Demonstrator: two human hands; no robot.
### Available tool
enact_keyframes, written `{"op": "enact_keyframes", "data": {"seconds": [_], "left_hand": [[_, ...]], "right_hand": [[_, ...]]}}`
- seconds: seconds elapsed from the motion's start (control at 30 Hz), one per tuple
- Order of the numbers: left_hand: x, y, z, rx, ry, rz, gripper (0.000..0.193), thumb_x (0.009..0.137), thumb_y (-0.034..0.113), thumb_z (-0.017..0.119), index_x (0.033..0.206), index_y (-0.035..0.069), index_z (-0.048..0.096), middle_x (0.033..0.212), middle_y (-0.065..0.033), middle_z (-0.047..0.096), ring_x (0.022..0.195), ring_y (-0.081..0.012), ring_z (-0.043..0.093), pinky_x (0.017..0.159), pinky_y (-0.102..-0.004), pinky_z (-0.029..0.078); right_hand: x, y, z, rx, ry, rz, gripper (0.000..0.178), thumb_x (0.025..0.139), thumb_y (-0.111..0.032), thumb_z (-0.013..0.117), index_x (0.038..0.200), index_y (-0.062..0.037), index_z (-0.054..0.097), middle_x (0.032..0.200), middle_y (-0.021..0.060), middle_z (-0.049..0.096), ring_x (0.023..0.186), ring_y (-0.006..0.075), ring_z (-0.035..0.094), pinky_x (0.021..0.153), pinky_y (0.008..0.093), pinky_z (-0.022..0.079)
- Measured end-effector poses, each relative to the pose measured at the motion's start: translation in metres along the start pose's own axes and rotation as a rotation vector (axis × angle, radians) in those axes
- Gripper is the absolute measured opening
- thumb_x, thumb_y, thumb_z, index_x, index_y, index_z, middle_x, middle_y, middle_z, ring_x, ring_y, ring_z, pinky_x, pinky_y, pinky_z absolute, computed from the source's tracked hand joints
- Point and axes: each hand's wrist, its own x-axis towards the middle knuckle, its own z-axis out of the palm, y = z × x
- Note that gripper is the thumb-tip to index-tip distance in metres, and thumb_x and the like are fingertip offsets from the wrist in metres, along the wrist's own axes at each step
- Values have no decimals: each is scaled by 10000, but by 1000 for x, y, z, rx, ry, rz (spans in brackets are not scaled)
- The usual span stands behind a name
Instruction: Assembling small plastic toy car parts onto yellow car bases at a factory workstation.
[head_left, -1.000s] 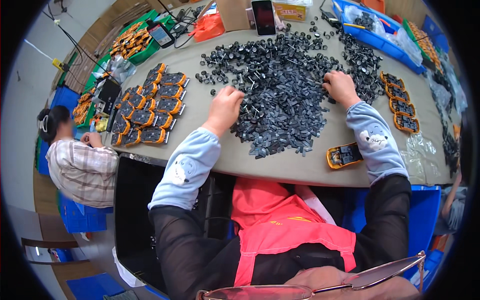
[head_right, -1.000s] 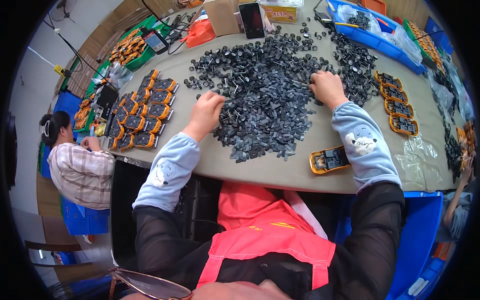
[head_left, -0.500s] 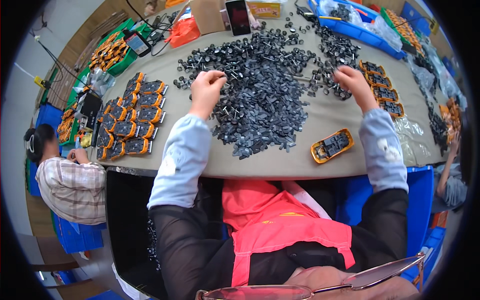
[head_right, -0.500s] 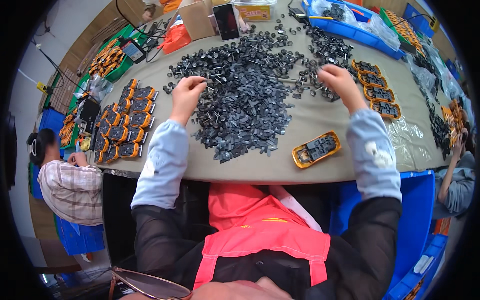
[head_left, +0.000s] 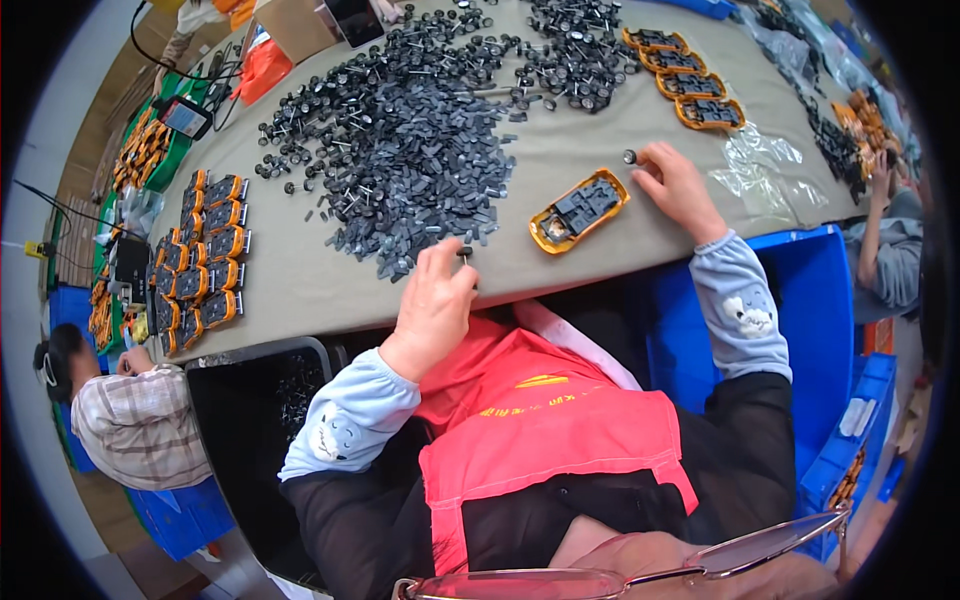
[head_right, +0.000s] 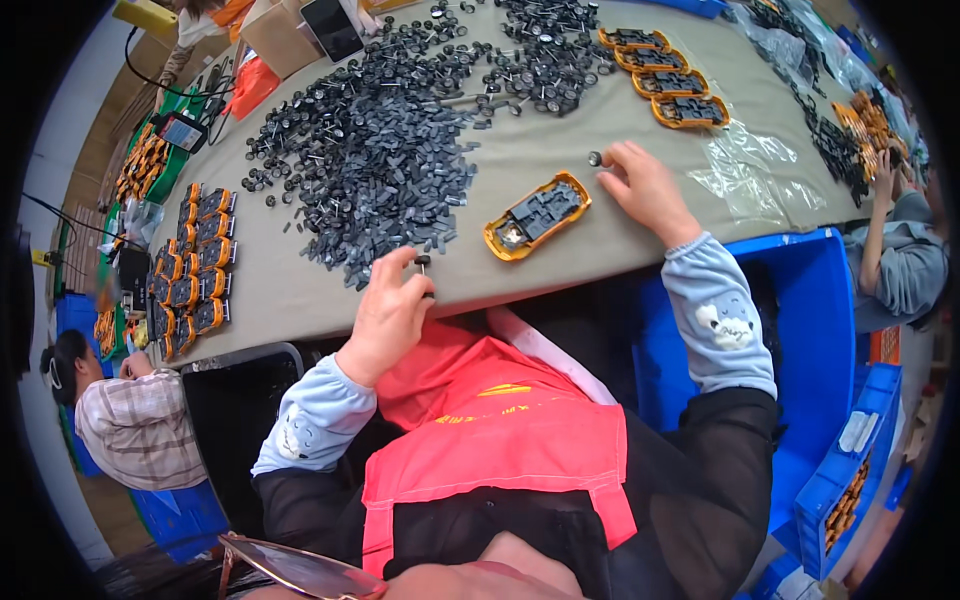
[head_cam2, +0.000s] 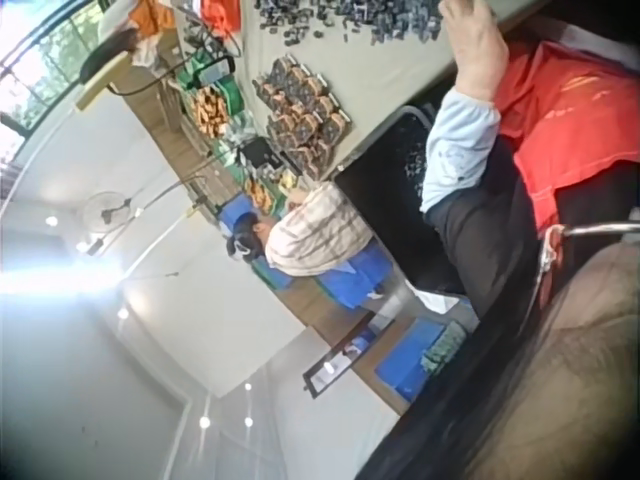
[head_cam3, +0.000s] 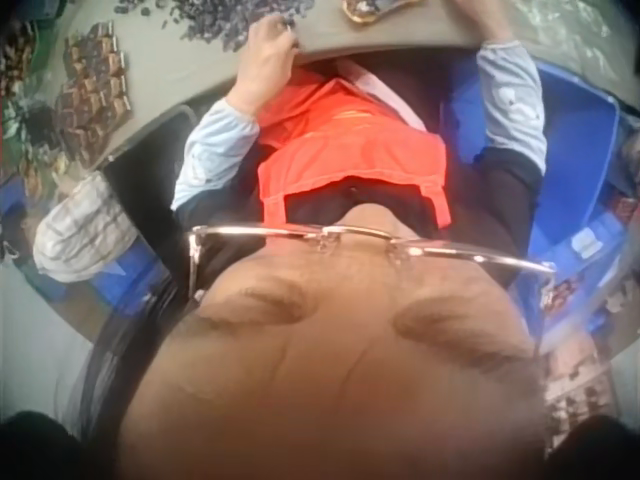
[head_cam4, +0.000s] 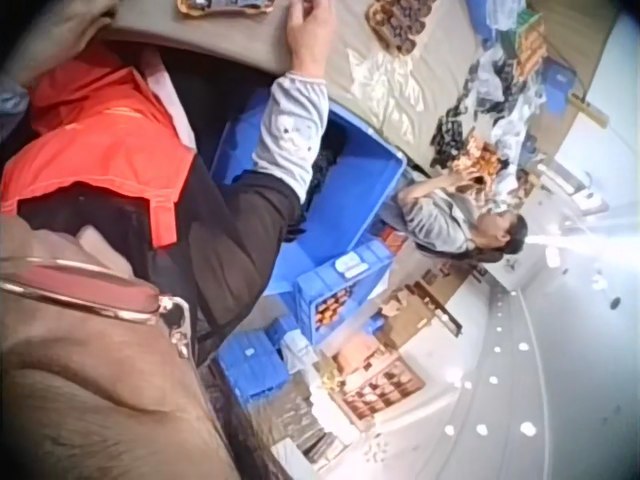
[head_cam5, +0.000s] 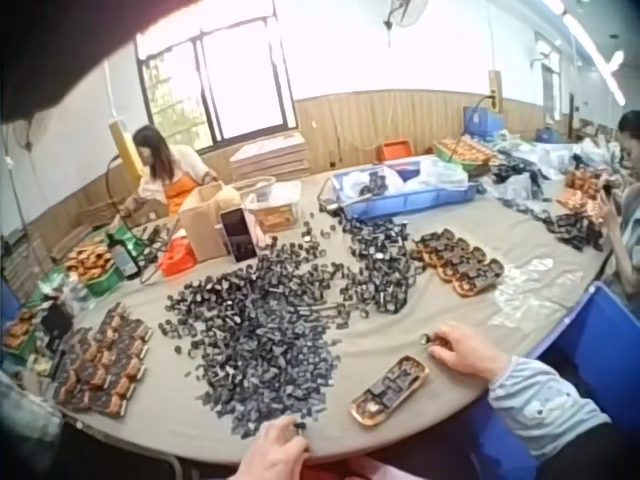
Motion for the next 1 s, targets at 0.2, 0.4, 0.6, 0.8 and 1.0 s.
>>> {"op": "enact_keyframes", "data": {"seconds": [0.2,0.4,0.6,0.8,1.0], "left_hand": [[27,18,16,-223,51,-25,287,765,-2,760,1019,29,630,1315,-206,519,1143,-405,555,971,-446,481],[64,50,48,-422,317,-18,462,755,35,811,1165,51,597,1243,-176,528,1133,-363,553,967,-426,475],[70,55,65,-343,204,-139,568,746,33,804,1248,71,542,1217,-169,509,1108,-369,552,944,-418,482],[78,43,66,-302,188,-129,596,736,26,799,1265,88,530,1224,-166,510,1113,-372,563,926,-420,501],[80,29,66,-403,167,-86,605,727,7,792,1267,66,526,1226,-170,510,1126,-378,561,944,-425,496]], "right_hand": [[5,5,16,-56,65,64,212,884,-202,717,988,-52,608,883,89,647,791,301,654,700,409,515],[2,11,9,13,109,52,146,874,-164,719,973,-83,649,978,85,673,841,297,654,729,396,520],[-2,28,-4,-224,210,-301,130,840,-86,701,963,-87,659,1072,75,662,1044,302,610,879,398,497],[-4,16,-13,-109,-51,-208,141,837,10,678,969,-34,653,1121,103,652,1025,322,615,882,391,502],[-11,-24,-27,270,-69,-138,204,818,7,714,1005,-67,682,1127,81,650,1042,261,642,872,377,521]]}}
